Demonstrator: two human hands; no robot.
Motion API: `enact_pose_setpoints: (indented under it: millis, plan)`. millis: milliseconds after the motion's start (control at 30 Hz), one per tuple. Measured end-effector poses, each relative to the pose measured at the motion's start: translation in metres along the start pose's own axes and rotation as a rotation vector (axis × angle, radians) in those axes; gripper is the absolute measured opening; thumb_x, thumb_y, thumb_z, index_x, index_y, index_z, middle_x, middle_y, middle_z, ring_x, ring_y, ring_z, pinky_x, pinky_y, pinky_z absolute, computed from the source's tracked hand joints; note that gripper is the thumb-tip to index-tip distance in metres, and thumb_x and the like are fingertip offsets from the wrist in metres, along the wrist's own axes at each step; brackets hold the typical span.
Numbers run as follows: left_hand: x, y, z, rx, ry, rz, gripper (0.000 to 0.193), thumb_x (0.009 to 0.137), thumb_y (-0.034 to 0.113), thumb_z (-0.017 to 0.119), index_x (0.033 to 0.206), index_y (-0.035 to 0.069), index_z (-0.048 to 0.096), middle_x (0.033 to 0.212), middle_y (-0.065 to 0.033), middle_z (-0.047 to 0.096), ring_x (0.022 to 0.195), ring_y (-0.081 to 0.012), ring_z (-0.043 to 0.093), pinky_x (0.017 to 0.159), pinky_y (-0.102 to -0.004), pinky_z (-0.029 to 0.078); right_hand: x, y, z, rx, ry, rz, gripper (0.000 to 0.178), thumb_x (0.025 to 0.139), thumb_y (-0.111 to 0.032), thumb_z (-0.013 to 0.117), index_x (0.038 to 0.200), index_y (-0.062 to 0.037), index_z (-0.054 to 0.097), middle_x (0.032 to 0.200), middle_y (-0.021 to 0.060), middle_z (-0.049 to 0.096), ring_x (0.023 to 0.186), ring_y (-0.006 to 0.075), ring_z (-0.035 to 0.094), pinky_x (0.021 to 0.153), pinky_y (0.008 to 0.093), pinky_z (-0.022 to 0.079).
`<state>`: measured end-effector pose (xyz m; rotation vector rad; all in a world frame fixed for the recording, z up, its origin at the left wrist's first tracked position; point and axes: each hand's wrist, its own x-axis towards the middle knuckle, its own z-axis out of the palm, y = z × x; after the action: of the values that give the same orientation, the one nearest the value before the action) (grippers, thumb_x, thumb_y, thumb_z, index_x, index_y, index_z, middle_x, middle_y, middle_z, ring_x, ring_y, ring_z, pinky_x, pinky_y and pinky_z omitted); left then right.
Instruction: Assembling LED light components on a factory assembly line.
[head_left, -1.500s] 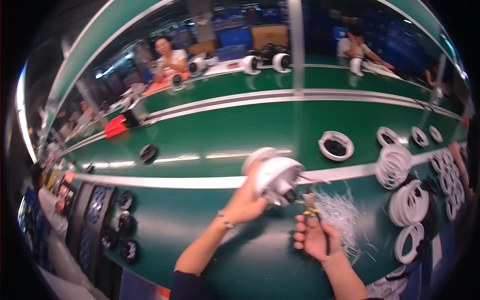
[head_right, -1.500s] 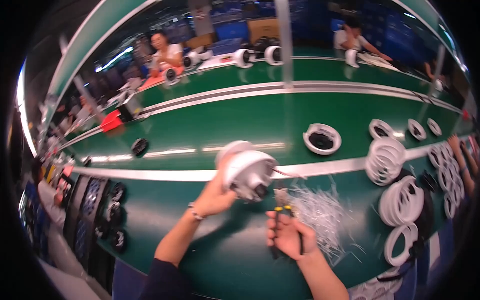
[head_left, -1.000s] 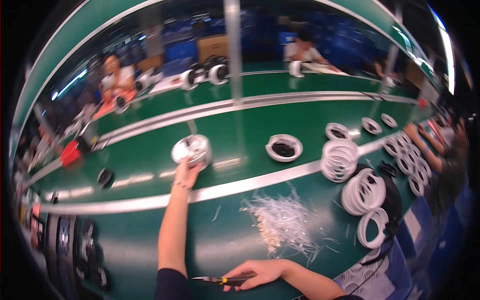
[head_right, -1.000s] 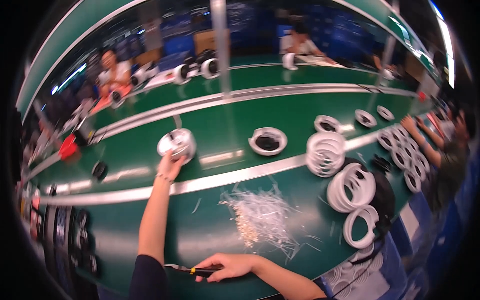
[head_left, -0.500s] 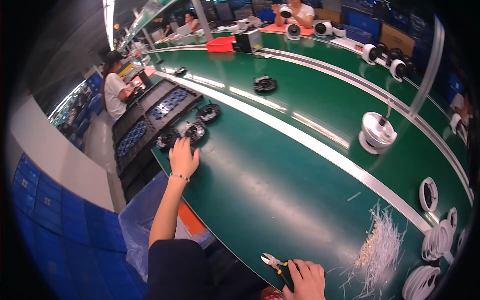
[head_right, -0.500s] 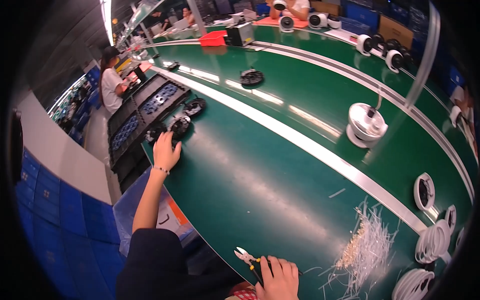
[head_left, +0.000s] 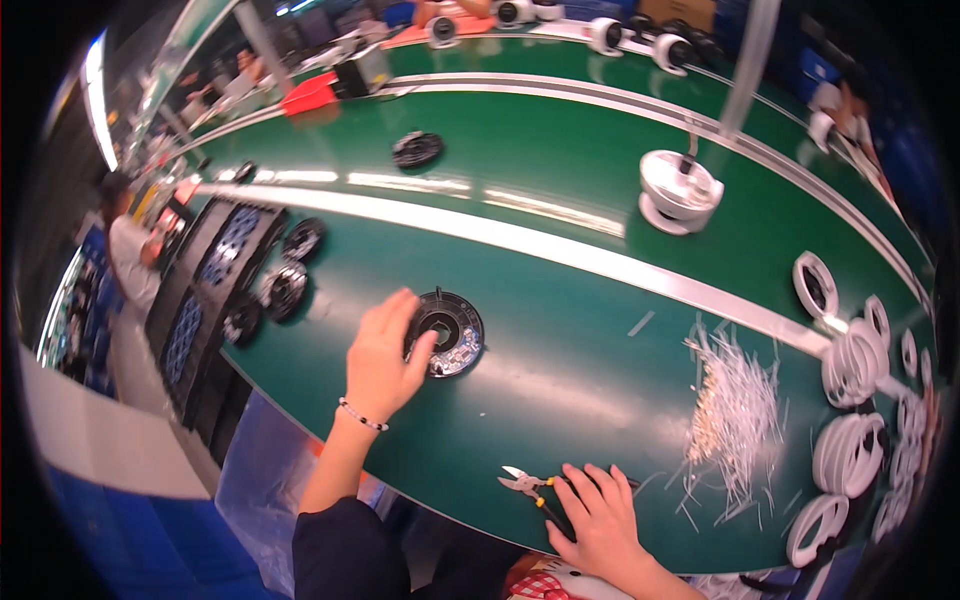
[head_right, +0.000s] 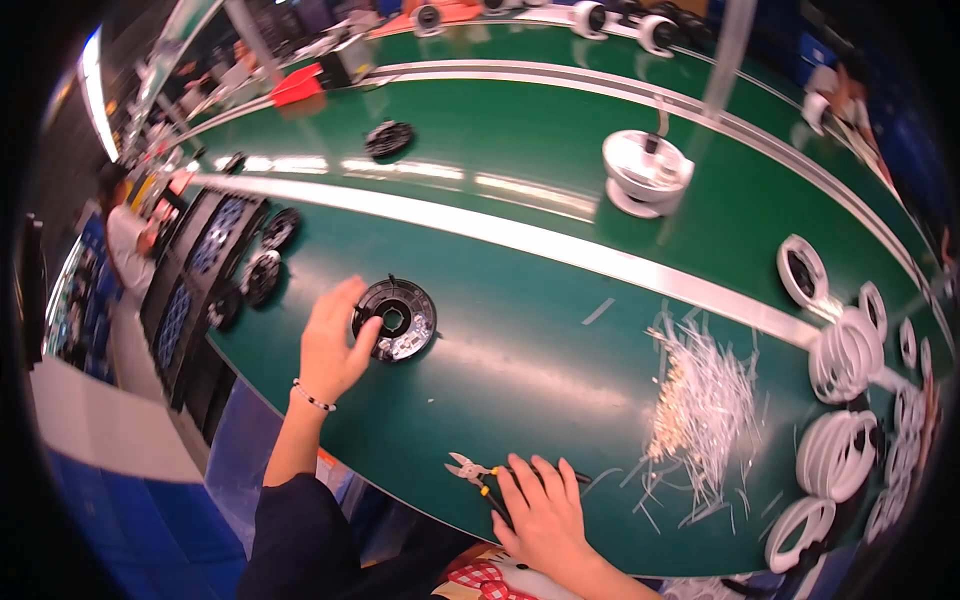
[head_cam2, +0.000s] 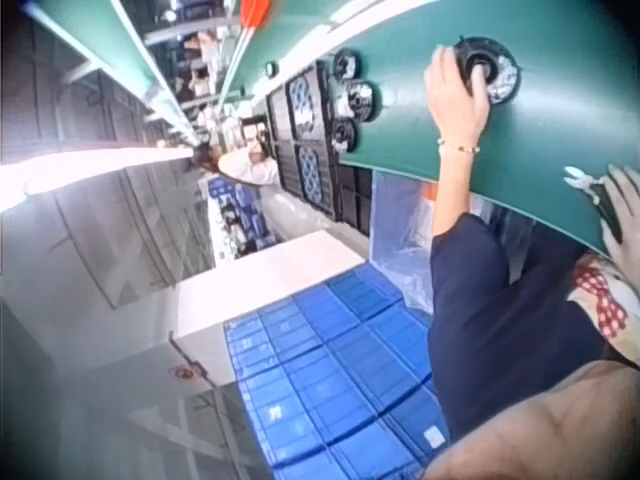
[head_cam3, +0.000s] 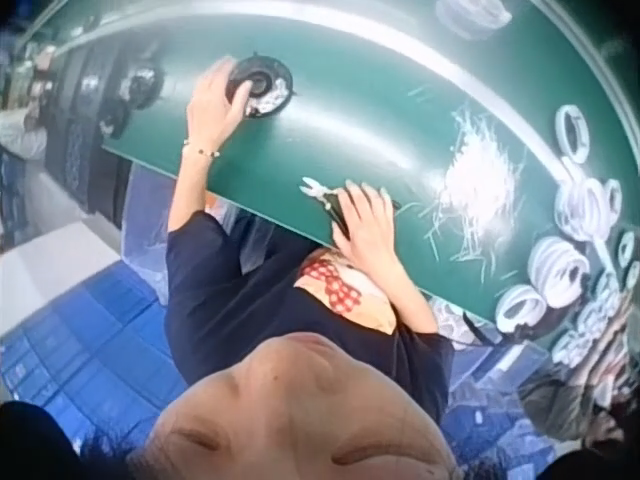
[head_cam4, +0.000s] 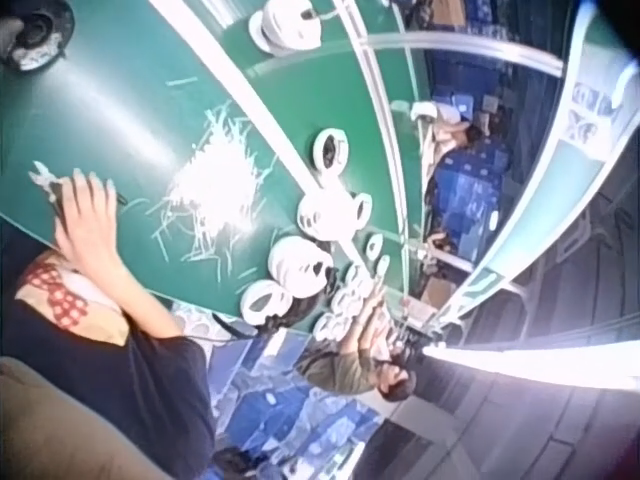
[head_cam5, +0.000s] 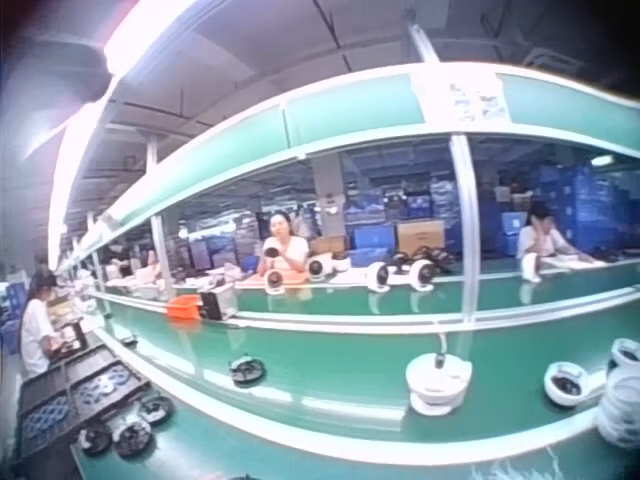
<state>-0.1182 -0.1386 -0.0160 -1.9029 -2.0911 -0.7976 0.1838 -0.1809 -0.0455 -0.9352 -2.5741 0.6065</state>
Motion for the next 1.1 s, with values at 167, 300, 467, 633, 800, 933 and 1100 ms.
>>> enact_pose_setpoints:
  millis: [167, 300, 467, 633, 800, 933, 1100]
  plan:
    - [0.031, -0.014, 0.059, -0.221, -0.325, -0.119, 0.056, 0.071, 0.013, 0.068, 0.12, -0.001, 0.045, 0.102, -0.0205, 0.058, 0.095, -0.0332, 0.056, 0.084, -0.0373, 0.044, -0.022, 0.016, -0.006, 0.045, 0.111, 0.025, 0.056, 0.07, -0.039, 0.066, 0.113, -0.0067, 0.053, 0.129, 0.0125, 0.042, 0.119, 0.0327, 0.037, 0.1, 0.0571, 0.017]
    - [0.04, -0.031, 0.064, -0.331, -0.33, -0.025, 0.054, 0.064, -0.008, 0.066, 0.116, 0.0, 0.051, 0.075, -0.0078, 0.056, 0.067, -0.0158, 0.054, 0.067, -0.0279, 0.046, -0.049, 0.031, -0.061, -0.129, 0.611, 0.089, 0.034, 0.064, -0.021, 0.071, 0.094, -0.0085, 0.062, 0.108, 0.0086, 0.059, 0.1, 0.028, 0.054, 0.095, 0.0511, 0.03]
    - [0.058, 0.002, 0.078, -0.305, -0.435, -0.152, 0.06, 0.062, -0.005, 0.068, 0.119, 0.002, 0.049, 0.095, -0.0101, 0.05, 0.068, -0.0188, 0.054, 0.06, -0.0271, 0.046, -0.128, 0.074, -0.138, -0.719, 1.235, 0.59, 0.016, 0.059, 0.003, 0.065, 0.064, -0.0063, 0.053, 0.061, 0.0047, 0.049, 0.058, 0.0228, 0.048, 0.055, 0.0325, 0.037]
    - [0.084, -0.017, 0.093, -0.141, -0.404, 0.378, 0.058, 0.057, -0.005, 0.068, 0.112, 0.003, 0.052, 0.097, -0.0107, 0.054, 0.093, -0.0264, 0.053, 0.069, -0.0335, 0.047, -0.198, 0.12, -0.128, -0.789, 1.042, 1.086, 0.024, 0.063, -0.021, 0.073, 0.073, -0.004, 0.058, 0.072, 0.0099, 0.055, 0.07, 0.0273, 0.052, 0.064, 0.0386, 0.039]
    - [0.09, 0.011, 0.086, -0.402, -0.667, 0.149, 0.064, 0.053, -0.008, 0.065, 0.114, 0.008, 0.053, 0.091, -0.0069, 0.055, 0.082, -0.0203, 0.053, 0.07, -0.0315, 0.047, -0.219, 0.14, -0.087, -0.742, 0.989, 1.171, 0.011, 0.072, -0.015, 0.063, 0.075, -0.0044, 0.062, 0.069, 0.0099, 0.055, 0.07, 0.0288, 0.052, 0.064, 0.0399, 0.038]
    - [0.096, -0.018, 0.084, -0.388, -0.624, 0.291, 0.046, 0.058, -0.003, 0.063, 0.102, 0.003, 0.052, 0.093, -0.0059, 0.053, 0.079, -0.0146, 0.052, 0.066, -0.0259, 0.043, -0.221, 0.135, -0.09, -0.728, 1.057, 1.09, 0.009, 0.072, -0.013, 0.062, 0.075, -0.0036, 0.061, 0.07, 0.0102, 0.055, 0.07, 0.0286, 0.052, 0.065, 0.0386, 0.038]
    - [0.089, -0.016, 0.115, -0.795, -0.502, 0.068, 0.037, 0.071, -0.004, 0.057, 0.106, 0.0, 0.046, 0.096, -0.0035, 0.052, 0.086, -0.0124, 0.051, 0.078, -0.025, 0.042, -0.239, 0.127, -0.1, -0.741, 1.177, 1.02, 0.011, 0.072, -0.006, 0.059, 0.081, -0.0001, 0.06, 0.075, 0.0131, 0.057, 0.072, 0.0317, 0.053, 0.065, 0.0393, 0.04]
